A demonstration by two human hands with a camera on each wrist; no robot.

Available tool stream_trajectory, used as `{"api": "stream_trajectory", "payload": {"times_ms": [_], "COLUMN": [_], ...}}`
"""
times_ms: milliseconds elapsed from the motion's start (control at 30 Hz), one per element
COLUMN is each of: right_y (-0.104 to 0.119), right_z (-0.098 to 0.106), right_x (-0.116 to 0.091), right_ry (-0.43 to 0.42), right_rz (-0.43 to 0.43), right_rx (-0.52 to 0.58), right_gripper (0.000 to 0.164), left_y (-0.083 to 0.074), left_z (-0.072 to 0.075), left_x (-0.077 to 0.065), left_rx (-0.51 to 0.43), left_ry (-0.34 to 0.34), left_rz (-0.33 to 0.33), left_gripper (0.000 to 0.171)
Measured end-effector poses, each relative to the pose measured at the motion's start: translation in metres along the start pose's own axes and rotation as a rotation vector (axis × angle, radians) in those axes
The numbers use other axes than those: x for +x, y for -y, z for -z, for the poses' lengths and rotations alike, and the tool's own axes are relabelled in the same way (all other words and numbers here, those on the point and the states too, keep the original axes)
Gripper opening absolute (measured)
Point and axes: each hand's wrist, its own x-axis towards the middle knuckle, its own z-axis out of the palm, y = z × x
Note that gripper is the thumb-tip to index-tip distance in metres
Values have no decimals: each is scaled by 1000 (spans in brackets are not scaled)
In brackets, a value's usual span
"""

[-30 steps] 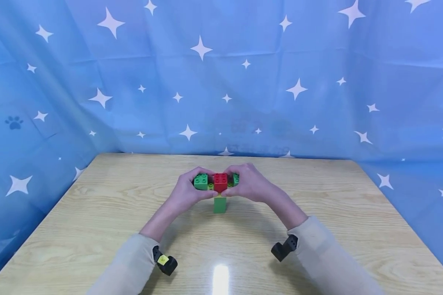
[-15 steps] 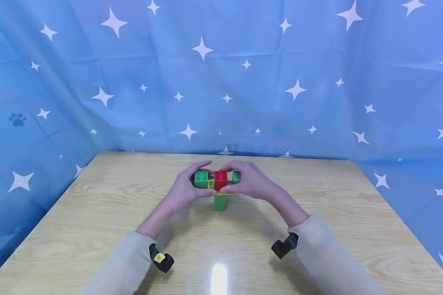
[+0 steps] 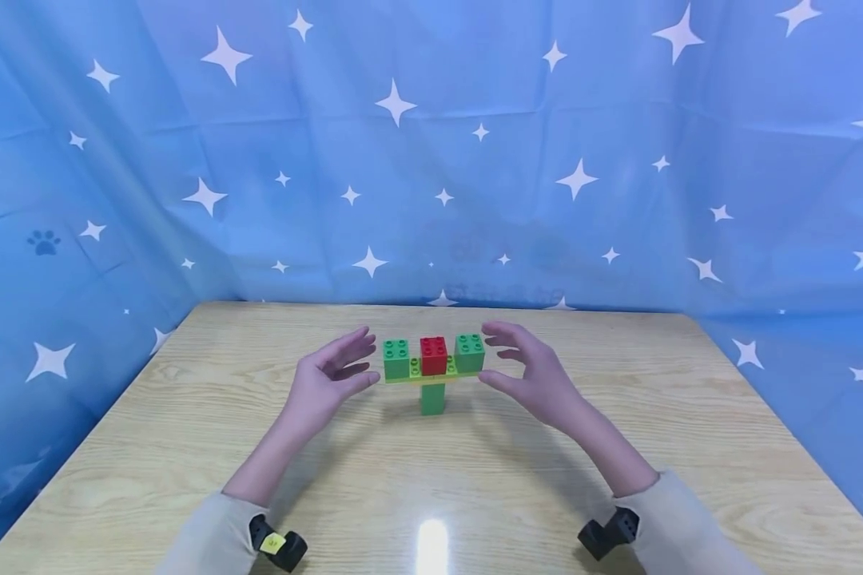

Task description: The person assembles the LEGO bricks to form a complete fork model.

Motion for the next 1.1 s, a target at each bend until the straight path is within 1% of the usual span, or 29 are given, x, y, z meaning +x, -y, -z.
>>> {"api": "stream_trajectory", "payload": {"times_ms": [133, 200, 267, 400, 533, 633, 767, 933, 1100], "right_y": [-7, -8, -7, -7, -7, -8, -11, -12, -14], "right_z": [-6, -10, -13, -19, -25, -28, -32, -34, -34], "right_x": [-7, -9, -11, -12, -12, -12, -10, -5, 4], "right_ry": [-51, -72, -87, -115, -149, -174, -196, -212, -238], "right_rz": [12, 20, 16, -2, -20, -24, -30, -64, -106], "right_rx": [40, 49, 63, 122, 186, 222, 256, 251, 263], "right_gripper": [58, 55, 54, 55, 52, 50, 49, 49, 50], "left_y": [3, 3, 4, 5, 7, 10, 13, 14, 16], "left_z": [-7, -12, -15, -19, -21, -22, -25, -28, -31], "left_x": [-5, -6, -7, -6, -3, 0, 6, 14, 23], "left_rx": [-8, -12, -13, 11, 21, 17, -2, -21, -22], "left_ry": [21, 29, 25, -17, -48, -65, -86, -113, -136], "left_rz": [42, 46, 37, -3, -18, -13, 10, 37, 33], "left_gripper": [60, 59, 57, 53, 51, 49, 47, 45, 43]}}
